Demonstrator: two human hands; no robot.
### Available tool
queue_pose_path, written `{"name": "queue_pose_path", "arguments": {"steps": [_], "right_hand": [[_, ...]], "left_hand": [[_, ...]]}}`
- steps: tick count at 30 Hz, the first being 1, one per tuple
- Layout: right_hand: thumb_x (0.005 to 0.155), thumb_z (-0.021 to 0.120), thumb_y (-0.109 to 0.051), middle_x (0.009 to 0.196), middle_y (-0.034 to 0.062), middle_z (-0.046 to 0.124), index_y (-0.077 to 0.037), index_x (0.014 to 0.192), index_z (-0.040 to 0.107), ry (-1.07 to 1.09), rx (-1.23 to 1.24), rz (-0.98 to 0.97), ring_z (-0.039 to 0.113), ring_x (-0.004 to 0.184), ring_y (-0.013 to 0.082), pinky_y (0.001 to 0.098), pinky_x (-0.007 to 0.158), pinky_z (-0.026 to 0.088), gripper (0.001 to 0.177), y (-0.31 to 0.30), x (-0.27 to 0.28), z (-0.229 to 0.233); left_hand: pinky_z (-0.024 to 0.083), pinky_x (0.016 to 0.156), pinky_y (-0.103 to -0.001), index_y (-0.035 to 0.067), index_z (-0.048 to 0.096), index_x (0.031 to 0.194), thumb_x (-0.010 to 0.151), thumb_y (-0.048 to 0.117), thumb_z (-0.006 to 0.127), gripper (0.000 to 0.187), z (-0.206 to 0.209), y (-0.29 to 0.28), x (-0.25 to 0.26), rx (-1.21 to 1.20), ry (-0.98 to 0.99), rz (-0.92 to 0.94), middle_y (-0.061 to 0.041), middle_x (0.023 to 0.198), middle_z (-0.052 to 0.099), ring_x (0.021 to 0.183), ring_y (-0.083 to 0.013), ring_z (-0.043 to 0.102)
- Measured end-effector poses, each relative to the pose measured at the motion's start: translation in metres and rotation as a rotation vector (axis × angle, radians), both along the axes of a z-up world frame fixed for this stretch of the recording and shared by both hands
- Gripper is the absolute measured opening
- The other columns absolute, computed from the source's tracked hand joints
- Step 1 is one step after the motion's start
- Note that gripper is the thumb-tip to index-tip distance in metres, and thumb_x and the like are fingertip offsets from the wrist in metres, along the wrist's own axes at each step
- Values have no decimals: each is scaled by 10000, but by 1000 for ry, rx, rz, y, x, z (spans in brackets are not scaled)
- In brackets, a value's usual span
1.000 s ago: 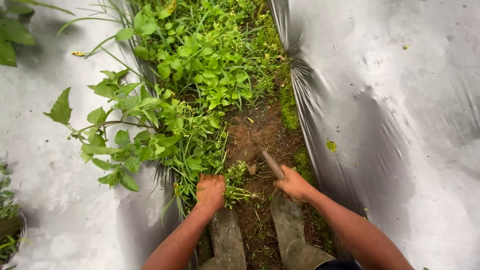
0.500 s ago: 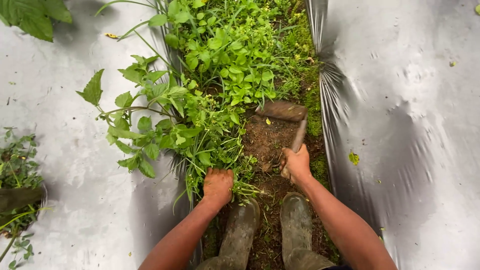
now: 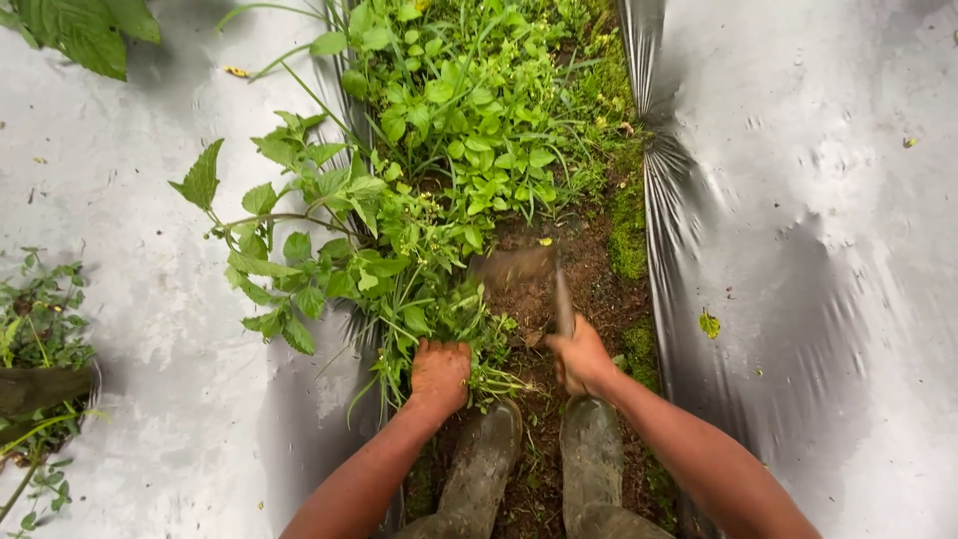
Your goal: Using a hand hoe to loosen and remove weeds from a garden bed covered in plastic mulch.
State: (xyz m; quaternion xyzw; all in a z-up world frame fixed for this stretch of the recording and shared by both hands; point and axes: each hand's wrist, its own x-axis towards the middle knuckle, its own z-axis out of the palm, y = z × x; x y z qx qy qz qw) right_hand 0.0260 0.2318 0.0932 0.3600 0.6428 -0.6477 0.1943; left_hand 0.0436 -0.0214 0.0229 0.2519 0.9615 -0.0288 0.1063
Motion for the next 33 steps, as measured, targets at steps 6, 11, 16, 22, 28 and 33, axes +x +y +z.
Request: {"name": "queue_pose_path", "arguments": {"steps": [6, 11, 16, 22, 28, 33], "right_hand": [[934, 598, -14, 635, 105, 558, 30, 1251, 426, 19, -17, -49, 565, 437, 214, 366, 391, 530, 364, -4, -20, 20], [935, 604, 6, 637, 116, 576, 46, 1263, 456, -63, 5, 166, 573, 433, 215, 359, 385, 546, 362, 3, -2, 5], [934, 586, -37, 673, 102, 533, 28, 1200, 436, 56, -33, -86, 558, 487, 198, 356, 434, 525, 312, -10, -18, 20], [895, 641, 14, 625, 133, 543, 61, 1172, 484, 8, 31, 133, 564, 449, 225, 377, 375, 531, 321, -3, 0, 0], [937, 618, -29, 691, 117, 590, -5, 1258, 439, -7, 23, 18, 601, 482, 214, 351, 381, 550, 368, -17, -19, 13], [881, 646, -16, 632, 143, 550, 63, 1178, 491, -14, 38, 193, 573, 450, 236, 386, 364, 527, 344, -5, -11, 3]], "left_hand": [[500, 837, -566, 112, 653, 826, 763, 168, 678, 88, -23, -7, 7, 5, -1, 8, -120, 722, 680, 730, -353, 696], [497, 827, -573, 113, 651, 801, 733, 172, 691, 99, -19, -5, 4, 41, 57, 1, -119, 687, 669, 687, -356, 686], [482, 749, -541, 129, 651, 798, 738, 173, 663, 76, -32, -10, 16, 62, 60, 12, -106, 692, 664, 683, -346, 685], [467, 756, -541, 127, 650, 777, 729, 188, 680, 83, -30, -13, 20, 69, 82, -9, -107, 658, 649, 639, -343, 666], [468, 817, -564, 117, 653, 790, 758, 195, 678, 87, -35, -13, 18, 22, 49, -16, -110, 665, 662, 653, -346, 672], [454, 771, -559, 121, 648, 788, 749, 180, 664, 73, -34, -13, 27, 24, 19, -4, -100, 658, 644, 627, -344, 663]]}}
